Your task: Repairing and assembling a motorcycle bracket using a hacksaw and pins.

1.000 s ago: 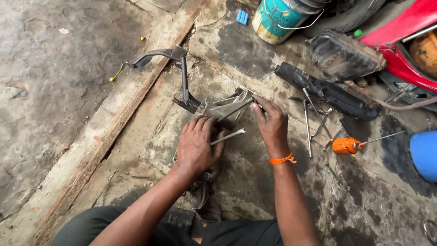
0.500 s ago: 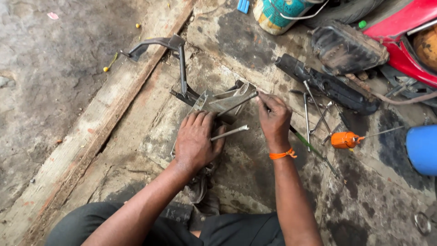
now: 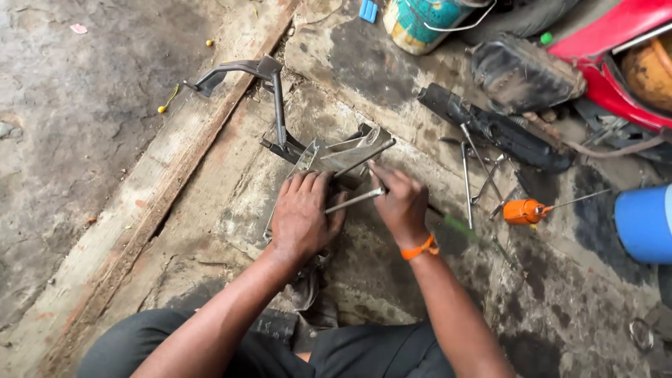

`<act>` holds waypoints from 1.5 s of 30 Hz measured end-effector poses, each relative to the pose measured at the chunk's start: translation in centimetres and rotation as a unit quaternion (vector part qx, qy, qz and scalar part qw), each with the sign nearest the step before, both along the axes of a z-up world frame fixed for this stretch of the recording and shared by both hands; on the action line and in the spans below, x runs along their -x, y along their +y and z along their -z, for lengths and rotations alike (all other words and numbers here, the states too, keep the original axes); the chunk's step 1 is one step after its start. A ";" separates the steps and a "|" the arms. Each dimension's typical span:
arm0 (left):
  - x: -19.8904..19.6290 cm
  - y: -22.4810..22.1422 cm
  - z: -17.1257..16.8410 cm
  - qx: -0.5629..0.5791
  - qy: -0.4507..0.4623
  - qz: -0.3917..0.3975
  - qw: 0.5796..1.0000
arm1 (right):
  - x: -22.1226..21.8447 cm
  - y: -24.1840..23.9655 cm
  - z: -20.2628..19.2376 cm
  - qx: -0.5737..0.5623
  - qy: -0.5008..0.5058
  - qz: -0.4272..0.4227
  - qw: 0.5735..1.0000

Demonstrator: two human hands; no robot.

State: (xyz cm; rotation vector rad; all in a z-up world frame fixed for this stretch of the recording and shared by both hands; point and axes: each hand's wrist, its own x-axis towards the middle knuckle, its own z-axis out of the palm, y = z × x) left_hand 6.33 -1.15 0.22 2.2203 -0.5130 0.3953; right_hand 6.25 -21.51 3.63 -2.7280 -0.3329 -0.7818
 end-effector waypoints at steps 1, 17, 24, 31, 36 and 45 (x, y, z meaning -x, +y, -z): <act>0.3 0.0 0.1 -0.023 0.009 0.010 1.000 | -0.3 -0.4 0.5 0.000 -0.008 0.027 1.000; 0.2 -0.2 0.7 0.017 0.011 -0.007 1.000 | 2.8 -0.1 2.4 -0.019 -0.017 0.039 0.999; 0.6 0.0 0.6 0.004 0.001 0.000 1.000 | 2.4 0.5 1.7 0.001 -0.013 0.075 0.997; 1.1 0.3 0.6 0.004 0.017 0.013 1.000 | 2.8 2.3 -0.1 0.020 0.030 0.126 0.991; 0.6 -0.1 0.4 0.019 0.026 0.016 0.999 | 0.2 0.0 1.1 0.018 0.013 0.164 0.986; 0.3 -0.9 2.8 0.008 0.036 0.007 0.999 | 0.1 -1.4 2.7 -0.104 0.027 0.146 0.983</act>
